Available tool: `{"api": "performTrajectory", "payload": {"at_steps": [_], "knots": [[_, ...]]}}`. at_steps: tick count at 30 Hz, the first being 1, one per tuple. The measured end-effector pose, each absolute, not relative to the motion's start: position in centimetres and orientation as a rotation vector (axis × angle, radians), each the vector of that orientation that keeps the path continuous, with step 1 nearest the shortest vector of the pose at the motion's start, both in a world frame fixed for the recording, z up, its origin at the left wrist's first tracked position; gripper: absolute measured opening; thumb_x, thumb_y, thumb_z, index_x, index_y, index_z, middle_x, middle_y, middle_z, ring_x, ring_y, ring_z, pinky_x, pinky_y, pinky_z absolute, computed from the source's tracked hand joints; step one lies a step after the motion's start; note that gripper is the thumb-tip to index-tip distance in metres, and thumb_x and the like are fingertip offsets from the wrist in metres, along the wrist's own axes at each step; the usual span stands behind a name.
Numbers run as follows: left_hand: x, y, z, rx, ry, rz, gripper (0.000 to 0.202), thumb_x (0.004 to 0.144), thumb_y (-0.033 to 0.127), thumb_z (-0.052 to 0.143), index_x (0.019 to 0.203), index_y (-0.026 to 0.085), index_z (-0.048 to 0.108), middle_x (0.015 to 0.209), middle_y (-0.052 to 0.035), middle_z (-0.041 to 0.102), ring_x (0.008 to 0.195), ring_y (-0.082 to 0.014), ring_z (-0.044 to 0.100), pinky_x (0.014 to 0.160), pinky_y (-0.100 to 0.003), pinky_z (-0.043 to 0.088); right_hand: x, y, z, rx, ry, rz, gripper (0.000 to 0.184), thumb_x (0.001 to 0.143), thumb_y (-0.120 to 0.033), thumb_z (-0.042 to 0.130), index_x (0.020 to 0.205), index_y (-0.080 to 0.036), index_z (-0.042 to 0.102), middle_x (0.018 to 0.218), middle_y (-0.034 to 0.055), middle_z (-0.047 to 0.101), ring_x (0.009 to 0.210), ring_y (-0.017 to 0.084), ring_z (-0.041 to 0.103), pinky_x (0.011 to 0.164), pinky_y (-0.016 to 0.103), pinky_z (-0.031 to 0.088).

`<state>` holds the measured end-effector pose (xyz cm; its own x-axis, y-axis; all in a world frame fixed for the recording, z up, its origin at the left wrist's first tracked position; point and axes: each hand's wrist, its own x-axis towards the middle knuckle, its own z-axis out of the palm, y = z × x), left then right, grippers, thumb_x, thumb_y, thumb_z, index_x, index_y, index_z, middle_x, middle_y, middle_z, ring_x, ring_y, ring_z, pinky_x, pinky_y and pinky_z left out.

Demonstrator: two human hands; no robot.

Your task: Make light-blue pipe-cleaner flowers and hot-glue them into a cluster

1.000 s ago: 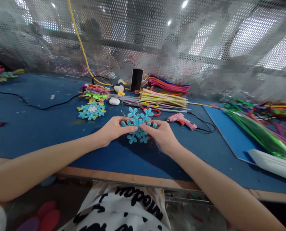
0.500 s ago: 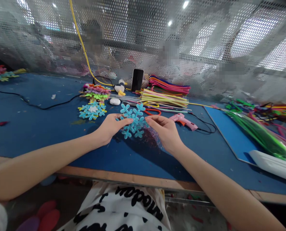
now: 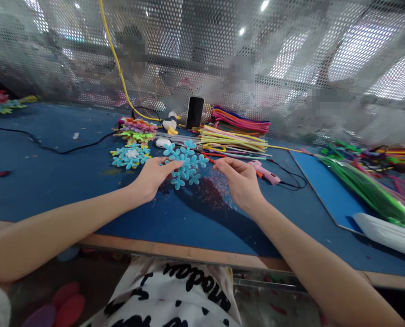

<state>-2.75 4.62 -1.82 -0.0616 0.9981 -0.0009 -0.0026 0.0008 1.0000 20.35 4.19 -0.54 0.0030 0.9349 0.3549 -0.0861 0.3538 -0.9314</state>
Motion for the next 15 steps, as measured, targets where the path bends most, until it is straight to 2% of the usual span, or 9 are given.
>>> {"api": "performTrajectory", "payload": {"at_steps": [7,11,15], "knots": [[-2.4,4.2,-1.3,1.166,1.223,1.241,0.037,0.065,0.047,0.086,0.069,0.018,0.063,0.067,0.0019,0.057,0.054,-0.0108,0.045,0.054,-0.028,0.034,20.4,3.7,0.2,-0.726,-1.373,1.135,0.002,0.078,-0.027,0.078,0.078,-0.025,0.079,0.080,-0.0001,0.072,0.080,0.015,0.061,0.083,0.031,0.045],[-2.4,4.3,-1.3,1.167,1.175,1.243,0.034,0.064,0.045,0.086,0.069,0.018,0.065,0.071,0.0004,0.061,0.058,-0.0117,0.049,0.057,-0.028,0.038,20.4,3.3,0.5,-0.485,-1.399,1.324,0.005,0.076,-0.020,0.074,0.077,-0.024,0.076,0.079,0.0003,0.066,0.082,0.016,0.055,0.082,0.032,0.041],[-2.4,4.3,-1.5,1.190,1.167,1.243,0.035,0.066,0.045,0.085,0.070,0.017,0.064,0.071,-0.0002,0.060,0.059,-0.0118,0.051,0.057,-0.028,0.038,20.3,3.2,0.5,-0.320,-1.433,1.461,0.006,0.076,-0.023,0.073,0.071,-0.022,0.070,0.073,0.0008,0.057,0.079,0.018,0.050,0.077,0.034,0.037]]}}
